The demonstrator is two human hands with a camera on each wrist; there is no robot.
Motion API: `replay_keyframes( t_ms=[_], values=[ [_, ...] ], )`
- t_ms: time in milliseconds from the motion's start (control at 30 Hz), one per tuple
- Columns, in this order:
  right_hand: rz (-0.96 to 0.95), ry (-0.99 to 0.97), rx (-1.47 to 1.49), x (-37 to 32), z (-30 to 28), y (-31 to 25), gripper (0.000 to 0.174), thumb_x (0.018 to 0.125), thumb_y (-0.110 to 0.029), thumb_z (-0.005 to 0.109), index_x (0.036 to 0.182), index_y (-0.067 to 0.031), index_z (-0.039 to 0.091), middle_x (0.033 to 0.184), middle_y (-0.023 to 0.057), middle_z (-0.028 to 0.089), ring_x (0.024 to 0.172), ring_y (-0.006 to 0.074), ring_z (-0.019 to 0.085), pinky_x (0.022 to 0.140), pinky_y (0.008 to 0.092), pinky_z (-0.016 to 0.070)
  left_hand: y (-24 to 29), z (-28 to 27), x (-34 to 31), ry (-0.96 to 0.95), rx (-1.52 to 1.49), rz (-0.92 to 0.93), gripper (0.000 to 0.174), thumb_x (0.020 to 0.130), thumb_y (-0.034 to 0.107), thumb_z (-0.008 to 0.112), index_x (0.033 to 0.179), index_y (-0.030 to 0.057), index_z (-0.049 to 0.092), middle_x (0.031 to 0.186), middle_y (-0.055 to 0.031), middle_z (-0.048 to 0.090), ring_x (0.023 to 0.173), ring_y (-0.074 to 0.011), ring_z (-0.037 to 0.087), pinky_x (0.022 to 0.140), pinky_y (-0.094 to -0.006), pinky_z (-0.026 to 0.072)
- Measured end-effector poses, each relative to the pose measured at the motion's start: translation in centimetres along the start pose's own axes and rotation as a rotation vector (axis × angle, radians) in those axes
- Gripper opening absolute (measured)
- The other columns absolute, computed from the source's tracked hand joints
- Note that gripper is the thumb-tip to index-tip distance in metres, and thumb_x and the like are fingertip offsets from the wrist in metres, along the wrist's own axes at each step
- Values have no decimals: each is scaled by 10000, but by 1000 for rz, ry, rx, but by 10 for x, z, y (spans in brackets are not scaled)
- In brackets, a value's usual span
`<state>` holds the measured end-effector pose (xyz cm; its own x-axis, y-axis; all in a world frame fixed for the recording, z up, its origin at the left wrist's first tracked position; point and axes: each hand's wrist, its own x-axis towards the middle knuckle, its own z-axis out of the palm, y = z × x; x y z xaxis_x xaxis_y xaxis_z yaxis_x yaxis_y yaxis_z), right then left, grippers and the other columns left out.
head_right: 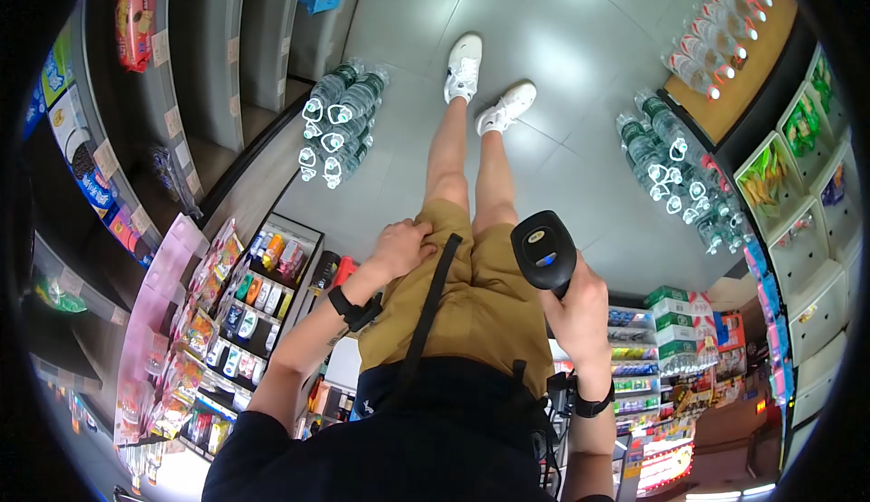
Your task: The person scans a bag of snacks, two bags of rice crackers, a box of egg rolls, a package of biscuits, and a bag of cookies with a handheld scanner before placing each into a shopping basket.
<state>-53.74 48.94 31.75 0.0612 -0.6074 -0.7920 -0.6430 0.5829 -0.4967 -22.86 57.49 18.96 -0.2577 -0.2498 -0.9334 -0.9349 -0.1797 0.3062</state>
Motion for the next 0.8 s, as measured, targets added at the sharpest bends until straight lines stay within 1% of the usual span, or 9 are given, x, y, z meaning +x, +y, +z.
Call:
replay_keyframes(
  t_ms=[200, 267, 367, 600, 800],
  values=[
    [-4, -17, -44, 9, 1, -2, 329, 807, -17, 716, 1108, 32, 593, 867, 253, 671, 826, 471, 655, 736, 466, 531, 23, -3, 4, 54, -50, 108, 310, 904, 338, 707, 1110, 107, 690, 1010, -193, 667, 985, -388, 664, 905, -479, 513],
    [-17, -22, -59, 13, 1, -6, 324, 809, -17, 715, 1104, 31, 590, 870, 255, 668, 829, 473, 652, 735, 469, 526, 27, -1, 7, 76, -1, 104, 307, 893, 340, 718, 1081, 98, 700, 995, -186, 664, 970, -376, 662, 890, -473, 510],
    [-23, -31, -88, 20, 2, -12, 324, 808, -15, 714, 1104, 32, 591, 878, 261, 667, 846, 473, 652, 742, 470, 522, 28, -1, 12, 67, -18, 104, 307, 884, 338, 727, 1062, 89, 703, 998, -187, 666, 969, -370, 661, 882, -474, 507],
    [-71, -79, -154, 37, 8, -22, 331, 803, -17, 719, 1102, 31, 587, 887, 258, 669, 853, 479, 653, 730, 476, 526, 19, 0, 10, 57, -102, 59, 306, 892, 334, 720, 1065, 82, 700, 1002, -189, 664, 976, -369, 657, 898, -472, 498],
    [-57, -119, -178, 45, 9, -30, 347, 803, -22, 727, 1115, 26, 582, 888, 257, 670, 847, 480, 654, 723, 478, 529, 23, 3, 11, 112, -175, 92, 308, 895, 336, 717, 1068, 81, 697, 1003, -183, 660, 980, -368, 653, 897, -473, 496]
  ],
)
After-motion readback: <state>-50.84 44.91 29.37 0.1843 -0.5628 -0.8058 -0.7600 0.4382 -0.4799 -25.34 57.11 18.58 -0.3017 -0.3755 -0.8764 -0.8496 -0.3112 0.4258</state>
